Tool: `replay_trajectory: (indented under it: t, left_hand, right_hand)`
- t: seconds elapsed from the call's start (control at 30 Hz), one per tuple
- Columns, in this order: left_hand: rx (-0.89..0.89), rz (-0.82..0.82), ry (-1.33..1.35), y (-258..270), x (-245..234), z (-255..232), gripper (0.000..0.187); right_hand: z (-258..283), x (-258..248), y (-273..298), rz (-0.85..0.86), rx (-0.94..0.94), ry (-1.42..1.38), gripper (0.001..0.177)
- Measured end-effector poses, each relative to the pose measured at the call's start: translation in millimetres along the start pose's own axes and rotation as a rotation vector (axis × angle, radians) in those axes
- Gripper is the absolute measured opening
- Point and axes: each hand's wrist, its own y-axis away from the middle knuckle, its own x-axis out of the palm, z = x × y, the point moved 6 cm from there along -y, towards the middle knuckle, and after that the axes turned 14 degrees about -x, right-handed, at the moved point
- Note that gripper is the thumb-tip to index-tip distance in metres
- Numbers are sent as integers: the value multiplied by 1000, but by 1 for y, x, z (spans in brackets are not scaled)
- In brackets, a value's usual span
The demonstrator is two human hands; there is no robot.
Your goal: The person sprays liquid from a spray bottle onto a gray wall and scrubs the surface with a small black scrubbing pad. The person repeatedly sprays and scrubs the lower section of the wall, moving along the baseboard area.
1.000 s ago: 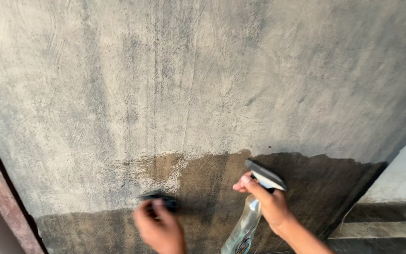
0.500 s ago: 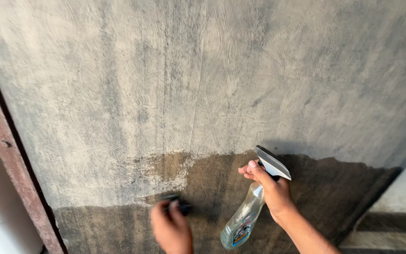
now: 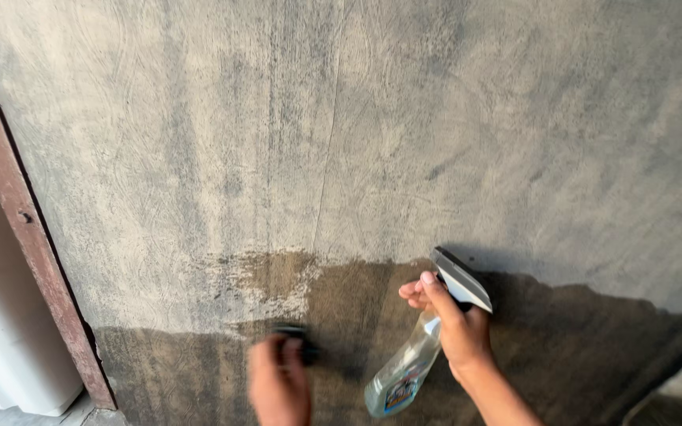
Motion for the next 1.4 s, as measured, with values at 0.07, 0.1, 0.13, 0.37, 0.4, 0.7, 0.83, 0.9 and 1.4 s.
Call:
replay_trajectory:
  t: [0.07,0.1,0.13,0.37,0.4,0.7,0.83,0.9,1.4]
  left_hand:
    - [-51,-229,56,-14,-15,9,22]
    - [-81,-343,81,-16,-22,18,24]
    - [-131,-338,52,-16,-20,29,23]
    - [140,35,-66,10,27,17,24]
    - [219,144,-150,15,32,4,26]
    - [62,-26,-218,-39,-50,-31,25]
    - [203,283,-553,-65,-38,-7,23]
    - [219,346,-660,-66,-29,0,23]
    - [389,-19,-276,-50,-66,-67,23]
  right_hand:
    - [-1,0,-1,-28,16,-3,26]
    - [-3,-1,0,-49,23,-15,25]
    - [-5,-1,2,-71,30,-26,25]
    - [-4,1,-3,-80,24,-93,27]
    - [-5,1,-3,-79,22,-102,26]
    - [-7,-1,-1,-64,43,-102,26]
    - [-8,1,-5,-52,32,-99,27]
    - [-9,-1,-4,-54,30,-100,27]
    - [-5,2,-6,-39,26,-57,29]
